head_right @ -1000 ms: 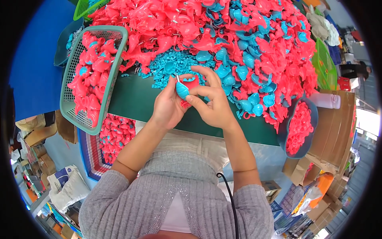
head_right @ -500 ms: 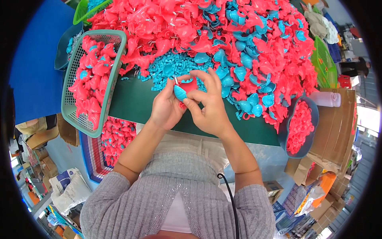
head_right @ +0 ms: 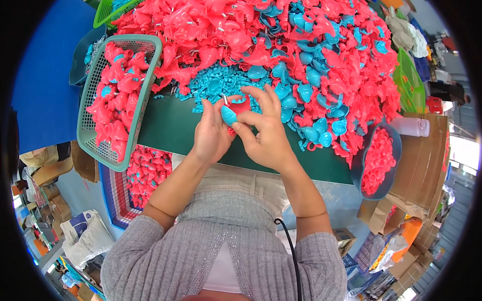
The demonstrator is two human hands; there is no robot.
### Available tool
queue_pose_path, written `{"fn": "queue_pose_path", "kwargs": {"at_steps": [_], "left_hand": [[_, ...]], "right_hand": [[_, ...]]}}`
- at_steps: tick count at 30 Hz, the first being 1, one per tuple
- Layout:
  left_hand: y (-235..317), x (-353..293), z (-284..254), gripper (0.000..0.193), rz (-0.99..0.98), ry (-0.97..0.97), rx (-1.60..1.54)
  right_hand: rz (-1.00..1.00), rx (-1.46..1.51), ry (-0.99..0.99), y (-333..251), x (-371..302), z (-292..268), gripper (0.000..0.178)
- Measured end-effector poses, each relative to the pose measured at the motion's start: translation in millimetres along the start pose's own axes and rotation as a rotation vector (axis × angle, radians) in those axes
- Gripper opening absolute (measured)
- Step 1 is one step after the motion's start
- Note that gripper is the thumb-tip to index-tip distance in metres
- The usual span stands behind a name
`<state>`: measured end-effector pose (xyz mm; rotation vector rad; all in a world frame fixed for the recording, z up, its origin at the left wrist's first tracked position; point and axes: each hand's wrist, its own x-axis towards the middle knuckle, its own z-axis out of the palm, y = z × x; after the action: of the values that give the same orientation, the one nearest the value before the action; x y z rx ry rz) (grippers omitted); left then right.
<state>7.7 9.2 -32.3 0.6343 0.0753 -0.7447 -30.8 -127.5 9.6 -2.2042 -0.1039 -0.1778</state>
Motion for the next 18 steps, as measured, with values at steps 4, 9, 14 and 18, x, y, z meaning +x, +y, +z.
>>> {"fn": "queue_pose_path", "kwargs": {"at_steps": [4, 9, 14, 18], "left_hand": [[2, -3, 0, 0.069, 0.009, 0.009, -0.041], [1, -2, -1, 0.067, 0.0, 0.009, -0.076], [-1, -4, -4, 0.066, 0.0, 0.003, -0.084], [-2, -5, -10, 0.052, 0.03, -0.015, -0.082]], "right_hand": [[-0.017, -0.033, -0.004, 0, 1, 2, 0.006], [-0.013, -0.062, -0.023, 7, -2, 4, 0.006], [-0.034, -0.133, -0.03, 1, -1, 5, 0.006], [-0.093, -0.211, 0.06, -6, -1, 17, 0.005]]}}
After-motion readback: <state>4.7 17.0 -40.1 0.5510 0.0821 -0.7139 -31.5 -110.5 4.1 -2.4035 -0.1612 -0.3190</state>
